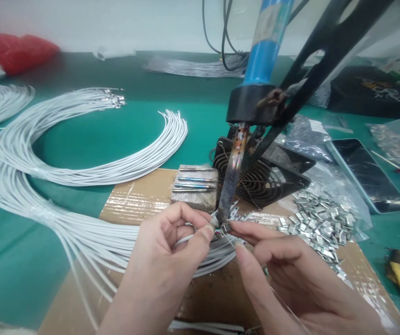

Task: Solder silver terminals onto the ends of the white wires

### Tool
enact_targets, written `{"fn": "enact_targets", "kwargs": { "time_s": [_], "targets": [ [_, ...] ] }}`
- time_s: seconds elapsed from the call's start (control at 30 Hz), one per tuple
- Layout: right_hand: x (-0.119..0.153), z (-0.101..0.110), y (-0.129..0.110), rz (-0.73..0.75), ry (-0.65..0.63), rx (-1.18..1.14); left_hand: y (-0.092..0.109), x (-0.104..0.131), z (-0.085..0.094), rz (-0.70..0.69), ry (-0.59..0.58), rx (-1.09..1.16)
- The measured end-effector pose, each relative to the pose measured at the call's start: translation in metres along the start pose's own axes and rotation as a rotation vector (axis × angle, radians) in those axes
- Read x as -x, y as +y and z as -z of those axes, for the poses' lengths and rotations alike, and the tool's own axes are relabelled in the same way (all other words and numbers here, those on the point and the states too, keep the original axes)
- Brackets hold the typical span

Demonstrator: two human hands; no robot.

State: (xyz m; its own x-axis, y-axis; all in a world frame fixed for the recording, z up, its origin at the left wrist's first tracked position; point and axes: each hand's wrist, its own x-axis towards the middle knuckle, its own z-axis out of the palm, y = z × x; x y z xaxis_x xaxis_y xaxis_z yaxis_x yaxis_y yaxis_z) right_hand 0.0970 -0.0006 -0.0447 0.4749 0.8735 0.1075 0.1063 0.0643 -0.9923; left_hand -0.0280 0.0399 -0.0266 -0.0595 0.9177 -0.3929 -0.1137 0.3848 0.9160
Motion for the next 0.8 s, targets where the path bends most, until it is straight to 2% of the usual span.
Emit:
{"fn": "enact_targets", "kwargs": {
  "time_s": [0.13,0.27,0.8],
  "targets": [
    [-0.0006,-0.0001,0.0016,-0.006,-0.01,0.002,0.0007,-0.0015,-0.001,-0.022,0.027,0.019],
    [0.0004,0.0001,0.0031,-0.028,-0.022,-0.025,-0.0001,-0.0027,-0.0007,0.004,0.006,0.041],
    [0.0016,-0.0042,0.0027,-0.03,0.044,-0.048,0.0001,0.0036,-0.0021,-0.042,0.027,-0.021]
  ]
}}
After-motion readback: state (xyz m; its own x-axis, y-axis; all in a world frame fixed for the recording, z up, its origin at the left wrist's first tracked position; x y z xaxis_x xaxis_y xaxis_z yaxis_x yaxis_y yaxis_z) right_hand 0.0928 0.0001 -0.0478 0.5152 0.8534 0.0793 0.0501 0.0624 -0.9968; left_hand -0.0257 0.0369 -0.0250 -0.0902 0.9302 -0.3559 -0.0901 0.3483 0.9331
